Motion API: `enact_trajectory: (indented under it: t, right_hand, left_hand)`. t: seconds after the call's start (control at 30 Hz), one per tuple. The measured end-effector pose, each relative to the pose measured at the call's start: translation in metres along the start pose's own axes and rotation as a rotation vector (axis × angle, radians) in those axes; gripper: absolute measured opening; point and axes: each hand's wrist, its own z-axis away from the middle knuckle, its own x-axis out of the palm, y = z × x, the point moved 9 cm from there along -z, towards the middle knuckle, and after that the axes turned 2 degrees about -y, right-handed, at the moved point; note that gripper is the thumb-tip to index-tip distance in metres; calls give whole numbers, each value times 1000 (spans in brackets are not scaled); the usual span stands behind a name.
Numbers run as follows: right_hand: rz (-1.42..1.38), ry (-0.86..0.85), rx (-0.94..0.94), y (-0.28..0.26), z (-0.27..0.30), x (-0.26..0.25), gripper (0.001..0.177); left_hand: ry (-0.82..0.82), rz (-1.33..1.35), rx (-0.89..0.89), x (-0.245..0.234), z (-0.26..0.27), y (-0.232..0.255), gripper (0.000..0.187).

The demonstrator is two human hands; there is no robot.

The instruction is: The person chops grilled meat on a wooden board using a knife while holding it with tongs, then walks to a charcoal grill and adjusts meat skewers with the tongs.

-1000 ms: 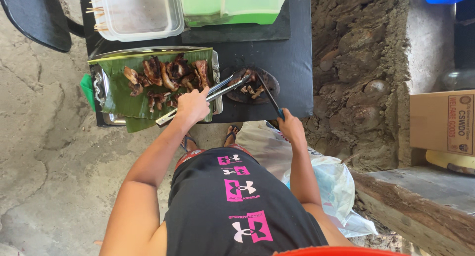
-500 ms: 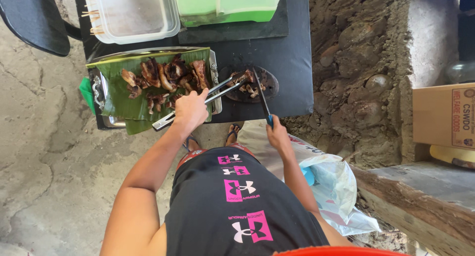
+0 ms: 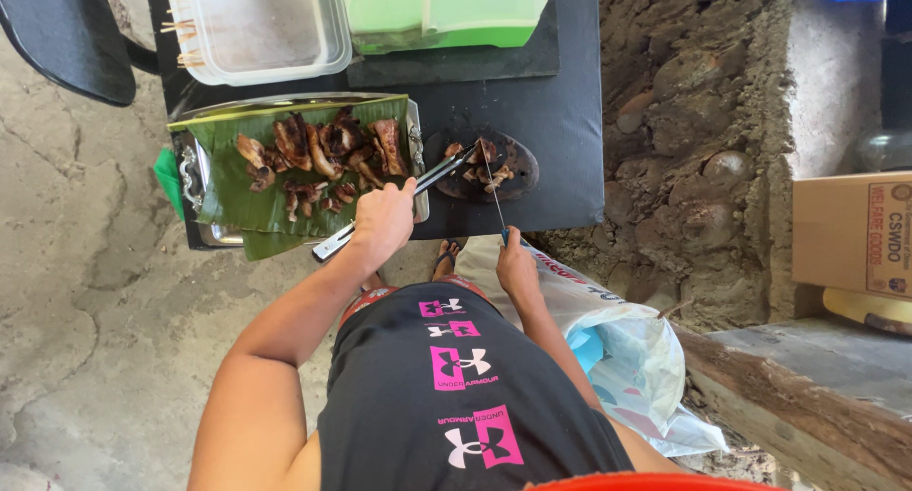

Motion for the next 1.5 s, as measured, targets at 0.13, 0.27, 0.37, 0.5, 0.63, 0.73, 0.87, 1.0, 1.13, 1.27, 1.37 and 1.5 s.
enact_trajectory:
  t: [0.13,0.27,0.37,0.5,0.63,0.73,0.87,1.0,1.13,1.27,1.37,1.5]
  right_hand:
    - [-20,-1,-44,4,-12,3,43]
    - [-35,-10,-40,10,-36,7,46]
    - [-17,-4,-72,-4,-53,5,35]
    - [-71,-21,-39,22,-30,6,42]
    - [-49,-15,-92,21,-24,7,44]
    - [-40,-15,-77,4,-50,9,42]
    - [-37,-22,-56,17,-42,11,48]
    - [-40,22,-141,34,-12,7,50]
    - [-15,-14,-88,19,-48,5,45]
    - [20,-30,-67,22,-50,-2,44]
    - [-20,-53,-53,27,-40,-15,44]
    - [-118,-62,-72,17,-35,-41,42]
  left_hand:
    - [-10,18,20,4,-1,1,56]
    - [-34,20,34,8,-3,1,55]
    - [27,4,43,7,1,7,49]
    - [5,-16,-7,5,-6,3,52]
    - [31,4,23,6,-5,1,49]
    - [38,42,16,8,-2,-1,54]
    - [18,35,-14,8,-3,-5,54]
    - [-2,43,-12,12,-5,-8,54]
    - [34,29,9,7,-1,-6,56]
    - [68,15,24,-15,5,-5,54]
    - [30,13,32,-26,12,-2,59]
    - [47,23,27,-29,14,-2,61]
